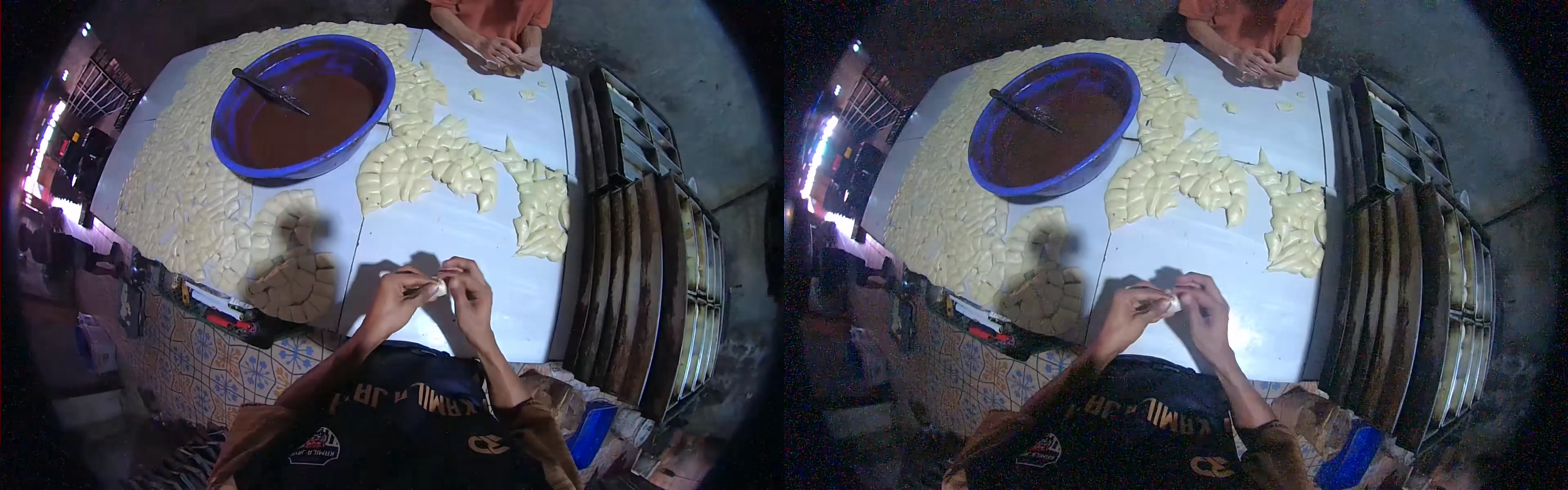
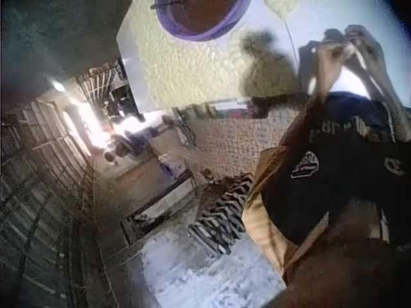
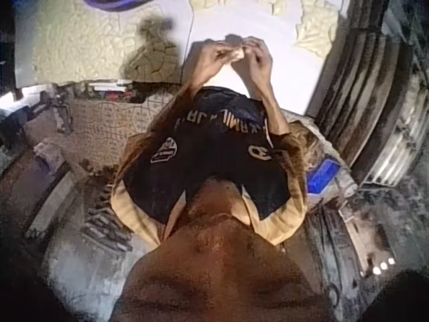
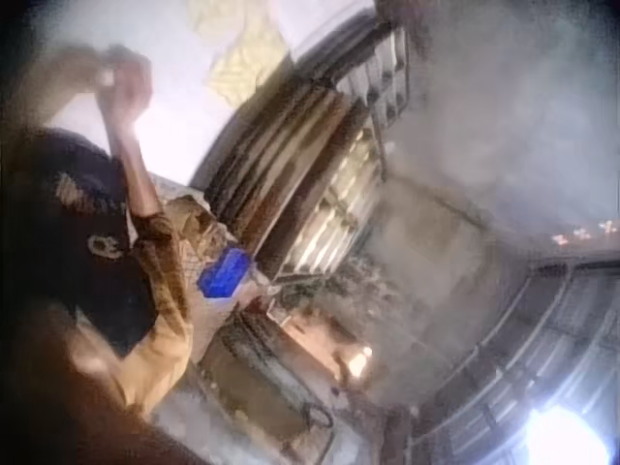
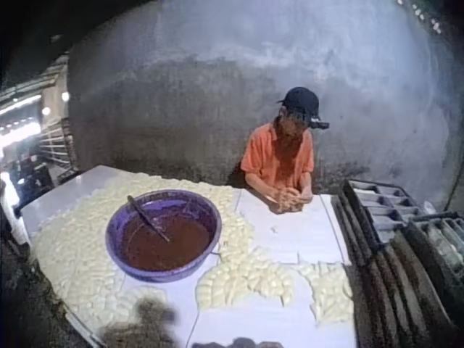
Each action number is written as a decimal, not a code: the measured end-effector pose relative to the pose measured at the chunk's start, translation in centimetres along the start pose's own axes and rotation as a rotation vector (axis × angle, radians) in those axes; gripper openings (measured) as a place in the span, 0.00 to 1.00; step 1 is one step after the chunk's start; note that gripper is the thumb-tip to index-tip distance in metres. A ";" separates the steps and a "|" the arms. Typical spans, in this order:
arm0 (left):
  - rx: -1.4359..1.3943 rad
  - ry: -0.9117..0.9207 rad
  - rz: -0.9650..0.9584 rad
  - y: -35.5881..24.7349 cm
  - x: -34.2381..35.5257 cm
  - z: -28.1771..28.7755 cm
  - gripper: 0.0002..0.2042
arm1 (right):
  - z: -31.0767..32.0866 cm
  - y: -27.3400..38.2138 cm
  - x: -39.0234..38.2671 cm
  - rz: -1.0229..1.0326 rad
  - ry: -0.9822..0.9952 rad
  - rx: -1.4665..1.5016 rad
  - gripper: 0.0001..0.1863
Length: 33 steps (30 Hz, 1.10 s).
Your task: The person fills pieces of dough with chocolate filling from a bowl and shapes them by hand. The person places the shaped dough buns into baking tins and lifts the baking tin rack.
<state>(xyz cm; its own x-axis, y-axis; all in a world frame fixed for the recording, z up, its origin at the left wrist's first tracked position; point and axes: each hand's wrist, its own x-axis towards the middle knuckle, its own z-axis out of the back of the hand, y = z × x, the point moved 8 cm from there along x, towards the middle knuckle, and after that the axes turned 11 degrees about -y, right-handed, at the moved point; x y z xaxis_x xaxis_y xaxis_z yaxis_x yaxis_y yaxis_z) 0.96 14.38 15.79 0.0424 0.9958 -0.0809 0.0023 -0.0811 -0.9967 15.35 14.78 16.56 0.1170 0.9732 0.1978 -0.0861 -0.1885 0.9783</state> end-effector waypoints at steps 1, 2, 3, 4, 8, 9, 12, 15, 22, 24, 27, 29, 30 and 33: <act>0.000 -0.003 0.005 0.3 0.0 0.1 0.09 | -0.7 0.7 -0.3 0.061 0.079 -0.085 0.10; -0.071 0.002 0.179 1.9 -0.1 0.1 0.09 | -0.9 1.5 -0.7 0.107 0.089 -0.165 0.09; -0.141 0.006 0.354 3.3 -0.5 -0.1 0.10 | -1.2 2.2 -1.3 0.152 0.099 -0.246 0.09; -0.252 -0.067 0.434 2.7 -0.9 -0.3 0.10 | -0.7 0.8 -1.5 0.039 0.112 -0.200 0.10; 0.049 -0.068 0.159 3.5 -0.6 -0.6 0.08 | 0.5 -1.8 -2.3 -0.327 -0.037 -0.070 0.16; 0.051 -0.071 0.167 4.4 -0.9 -0.5 0.08 | 0.4 -2.2 -2.3 -0.335 -0.033 -0.070 0.16; -0.096 0.089 0.028 2.0 -1.0 -1.2 0.20 | -0.5 -5.2 -2.9 -0.362 0.356 -0.046 0.22; -0.411 0.155 0.104 0.9 -1.9 -1.6 0.31 | -1.4 -5.4 -4.7 -0.682 0.473 0.230 0.28; 0.042 -0.313 -0.099 4.5 0.7 6.3 0.24 | -1.3 -7.2 -0.8 -0.163 0.264 -0.212 0.45; -0.107 -0.424 -0.034 5.0 1.5 8.5 0.20 | -0.2 -7.5 1.5 -0.077 0.176 -0.290 0.35; -0.250 -0.546 -0.027 4.6 1.5 10.8 0.14 | -2.0 -7.4 7.9 -0.078 0.077 -0.354 0.18; -0.276 -0.500 -0.055 5.4 2.4 10.4 0.09 | -4.0 -7.0 13.2 0.136 0.001 -0.460 0.19; -0.200 -0.446 -0.051 4.5 3.0 9.6 0.06 | -4.9 -8.0 15.3 0.156 -0.018 -0.518 0.21; -0.062 -0.384 -0.118 1.5 3.9 7.6 0.06 | -8.8 -7.7 17.4 0.274 -0.104 -0.580 0.27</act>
<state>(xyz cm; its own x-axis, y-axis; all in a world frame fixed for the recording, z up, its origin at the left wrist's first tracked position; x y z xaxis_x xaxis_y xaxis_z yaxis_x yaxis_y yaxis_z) -6.49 18.45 13.90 -0.3377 0.9409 0.0260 0.0458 0.0440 -0.9980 9.37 34.32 11.94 0.1080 0.8766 0.4689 -0.6431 -0.2981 0.7054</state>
